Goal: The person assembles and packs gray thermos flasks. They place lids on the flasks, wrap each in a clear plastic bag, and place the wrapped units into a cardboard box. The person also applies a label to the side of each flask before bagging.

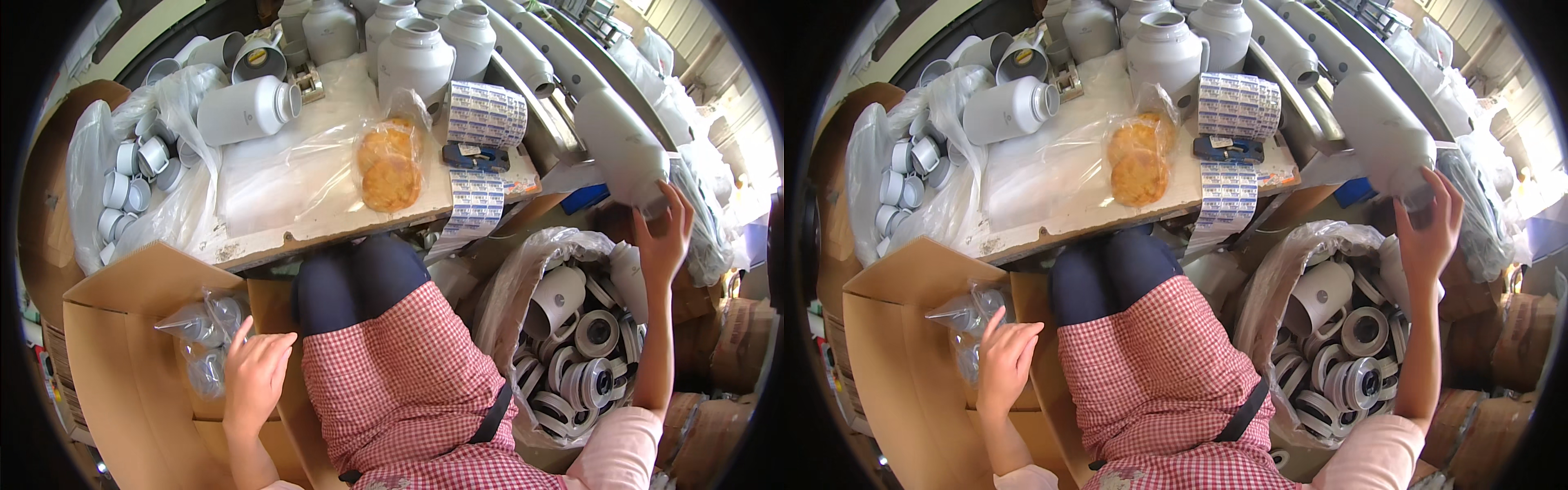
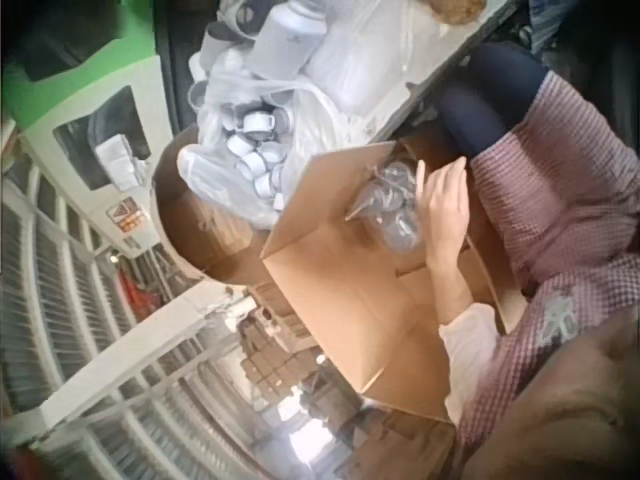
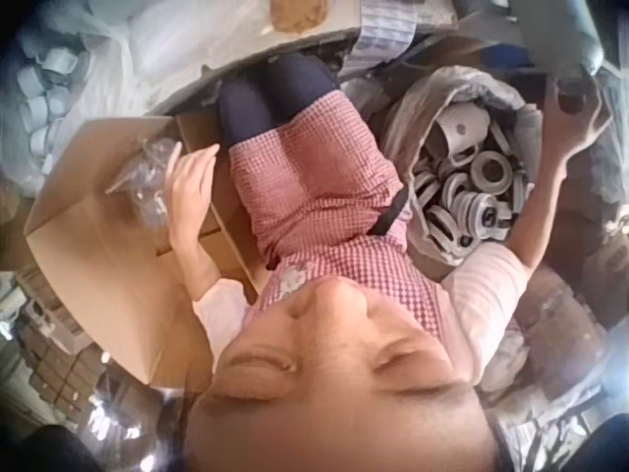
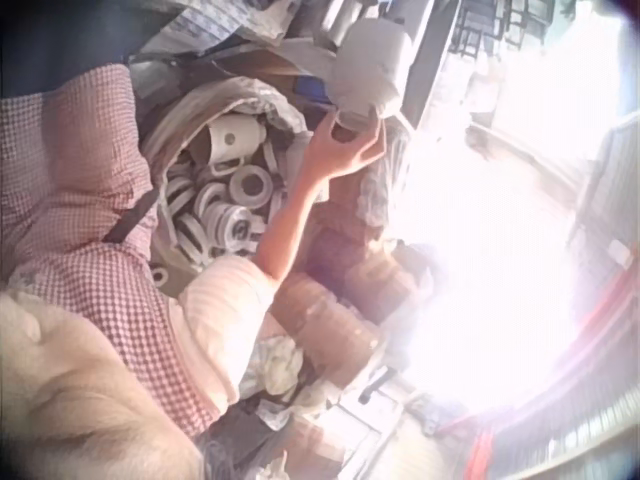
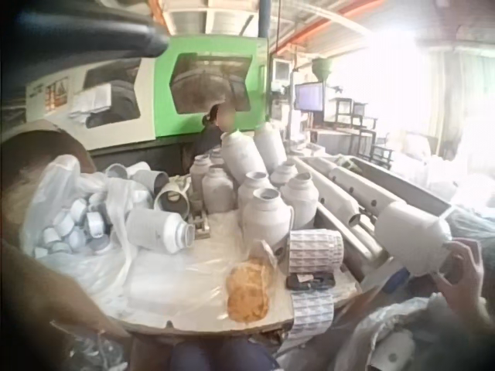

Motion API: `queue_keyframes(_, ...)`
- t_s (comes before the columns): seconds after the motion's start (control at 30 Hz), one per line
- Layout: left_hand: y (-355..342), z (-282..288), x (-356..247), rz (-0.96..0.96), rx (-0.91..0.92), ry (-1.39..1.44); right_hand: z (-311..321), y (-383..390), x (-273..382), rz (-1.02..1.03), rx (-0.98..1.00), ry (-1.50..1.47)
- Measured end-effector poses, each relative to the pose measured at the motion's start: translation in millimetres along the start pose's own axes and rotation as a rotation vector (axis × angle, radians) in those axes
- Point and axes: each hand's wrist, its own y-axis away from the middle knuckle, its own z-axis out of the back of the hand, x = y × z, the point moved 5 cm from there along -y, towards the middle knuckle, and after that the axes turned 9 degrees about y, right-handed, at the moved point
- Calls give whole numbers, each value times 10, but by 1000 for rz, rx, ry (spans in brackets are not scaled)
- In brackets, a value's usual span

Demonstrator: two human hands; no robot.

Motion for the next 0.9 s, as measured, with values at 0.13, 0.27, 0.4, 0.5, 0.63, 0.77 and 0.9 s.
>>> queue_keyframes(0.13,-182,-10,-195,-127,-215,296,64,721,386,-569,262,-880)
queue_keyframes(0.27,-515,-215,-194,-94,-557,706,-285,1809,1587,-1149,976,-1645)
queue_keyframes(0.4,-378,-454,244,576,-963,1446,-353,2256,2281,-604,1709,-1950)
queue_keyframes(0.5,-313,-333,295,360,-913,1098,-1035,1889,1788,-192,1089,-1240)
queue_keyframes(0.63,-454,-682,251,147,-503,1063,-1997,1521,1079,-473,571,-869)
queue_keyframes(0.77,-536,-1012,255,149,-336,1157,-2363,1529,954,-563,653,-1090)
queue_keyframes(0.9,-513,-1006,275,163,-379,1137,-2166,1452,953,-470,535,-992)
